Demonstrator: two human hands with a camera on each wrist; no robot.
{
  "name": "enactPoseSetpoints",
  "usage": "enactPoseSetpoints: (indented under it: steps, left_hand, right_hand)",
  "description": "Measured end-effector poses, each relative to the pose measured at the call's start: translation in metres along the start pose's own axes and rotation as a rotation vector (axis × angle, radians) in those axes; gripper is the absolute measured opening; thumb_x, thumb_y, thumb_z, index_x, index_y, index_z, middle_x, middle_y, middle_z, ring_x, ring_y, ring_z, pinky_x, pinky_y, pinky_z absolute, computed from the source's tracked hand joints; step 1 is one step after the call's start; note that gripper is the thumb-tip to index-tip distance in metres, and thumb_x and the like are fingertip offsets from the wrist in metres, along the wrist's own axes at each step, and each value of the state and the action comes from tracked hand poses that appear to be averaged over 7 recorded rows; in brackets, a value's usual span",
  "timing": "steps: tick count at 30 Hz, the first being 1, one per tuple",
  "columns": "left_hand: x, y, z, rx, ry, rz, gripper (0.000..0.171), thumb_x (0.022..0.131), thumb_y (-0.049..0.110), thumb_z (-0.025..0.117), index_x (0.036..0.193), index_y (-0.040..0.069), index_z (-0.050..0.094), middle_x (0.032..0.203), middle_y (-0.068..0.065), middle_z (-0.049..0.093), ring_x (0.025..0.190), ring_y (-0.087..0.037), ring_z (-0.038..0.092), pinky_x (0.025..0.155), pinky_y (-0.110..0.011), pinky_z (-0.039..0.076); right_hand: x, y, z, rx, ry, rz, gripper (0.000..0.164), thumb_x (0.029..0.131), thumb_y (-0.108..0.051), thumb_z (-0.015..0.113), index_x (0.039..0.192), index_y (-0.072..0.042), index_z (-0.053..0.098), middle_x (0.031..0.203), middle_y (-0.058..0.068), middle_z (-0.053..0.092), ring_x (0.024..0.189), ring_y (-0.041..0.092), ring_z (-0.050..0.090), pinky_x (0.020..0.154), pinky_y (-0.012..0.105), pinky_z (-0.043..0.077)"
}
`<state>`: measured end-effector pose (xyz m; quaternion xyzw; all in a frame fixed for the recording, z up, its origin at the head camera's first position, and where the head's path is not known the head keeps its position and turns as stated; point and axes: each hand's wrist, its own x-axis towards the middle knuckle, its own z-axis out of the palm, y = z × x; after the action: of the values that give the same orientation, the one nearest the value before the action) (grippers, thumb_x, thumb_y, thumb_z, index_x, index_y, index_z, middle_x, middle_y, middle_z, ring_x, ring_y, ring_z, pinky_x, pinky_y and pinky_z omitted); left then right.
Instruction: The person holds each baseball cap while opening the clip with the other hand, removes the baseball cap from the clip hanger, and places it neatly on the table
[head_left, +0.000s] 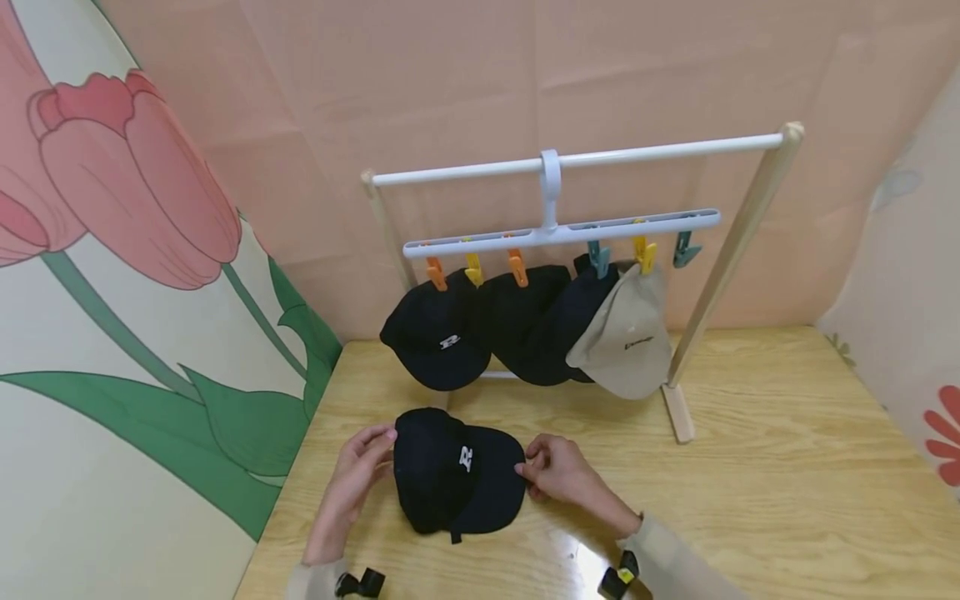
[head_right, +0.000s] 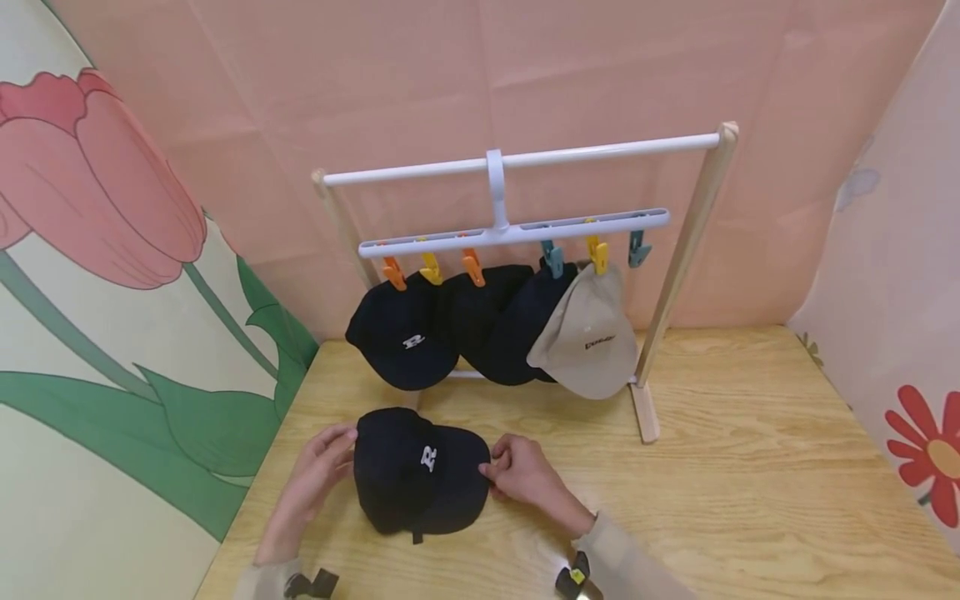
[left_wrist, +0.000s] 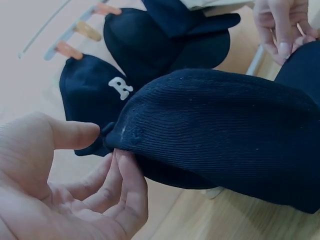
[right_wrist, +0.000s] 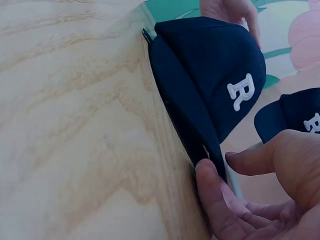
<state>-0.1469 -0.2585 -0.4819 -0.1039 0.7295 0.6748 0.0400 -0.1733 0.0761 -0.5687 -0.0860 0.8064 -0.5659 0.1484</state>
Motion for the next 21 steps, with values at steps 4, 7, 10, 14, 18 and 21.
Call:
enactPoseSetpoints:
  steps: [4,7,10,14,18,21]
  left_hand:
    - [-0.002,0.006,0.001,0.017,0.017,0.024,0.037,0.108,0.018,0.066,0.136,-0.005,0.061,0.109,-0.002,0.072,0.093,-0.016,0.069,0.081,-0.030,0.060]
    - [-0.002,0.011,0.001,0.053,0.021,0.040,0.035,0.108,0.017,0.065,0.136,-0.004,0.062,0.111,-0.003,0.069,0.094,-0.017,0.067,0.082,-0.029,0.059]
    - [-0.002,0.017,0.000,0.107,0.025,0.061,0.034,0.108,0.017,0.065,0.136,-0.003,0.062,0.114,-0.006,0.067,0.093,-0.018,0.064,0.082,-0.031,0.060]
    - [-0.001,0.023,-0.002,0.157,0.025,0.085,0.034,0.108,0.017,0.065,0.136,-0.003,0.063,0.120,-0.012,0.067,0.091,-0.019,0.064,0.081,-0.033,0.060]
    - [-0.001,0.028,-0.004,0.180,0.026,0.093,0.033,0.108,0.018,0.065,0.136,0.000,0.064,0.128,-0.016,0.067,0.091,-0.018,0.064,0.080,-0.032,0.059]
    - [-0.001,0.031,-0.004,0.198,0.029,0.100,0.031,0.108,0.019,0.066,0.134,0.002,0.065,0.127,-0.015,0.068,0.091,-0.018,0.063,0.080,-0.031,0.058]
  right_hand:
    - [-0.001,-0.004,-0.004,-0.033,0.037,-0.007,0.023,0.094,-0.012,0.082,0.101,-0.001,0.063,0.068,0.003,0.064,0.056,0.019,0.067,0.052,0.031,0.056]
    - [-0.001,-0.007,-0.006,-0.047,0.056,-0.011,0.022,0.093,-0.012,0.083,0.100,-0.002,0.064,0.070,0.002,0.061,0.056,0.016,0.063,0.051,0.031,0.055]
    - [0.000,-0.009,-0.009,-0.042,0.066,-0.029,0.021,0.092,-0.010,0.083,0.100,0.000,0.066,0.073,0.001,0.059,0.058,0.014,0.059,0.050,0.028,0.052]
    - [-0.001,-0.013,-0.013,-0.032,0.060,-0.055,0.021,0.092,-0.008,0.082,0.102,0.003,0.067,0.076,0.002,0.059,0.062,0.013,0.058,0.051,0.024,0.046]
    - [-0.002,-0.018,-0.019,-0.036,0.062,-0.054,0.022,0.093,-0.009,0.082,0.105,0.002,0.067,0.079,0.002,0.059,0.067,0.014,0.057,0.055,0.023,0.044]
    - [-0.002,-0.022,-0.026,-0.063,0.087,-0.082,0.024,0.094,-0.011,0.082,0.107,0.003,0.068,0.081,0.002,0.060,0.070,0.015,0.057,0.059,0.024,0.047]
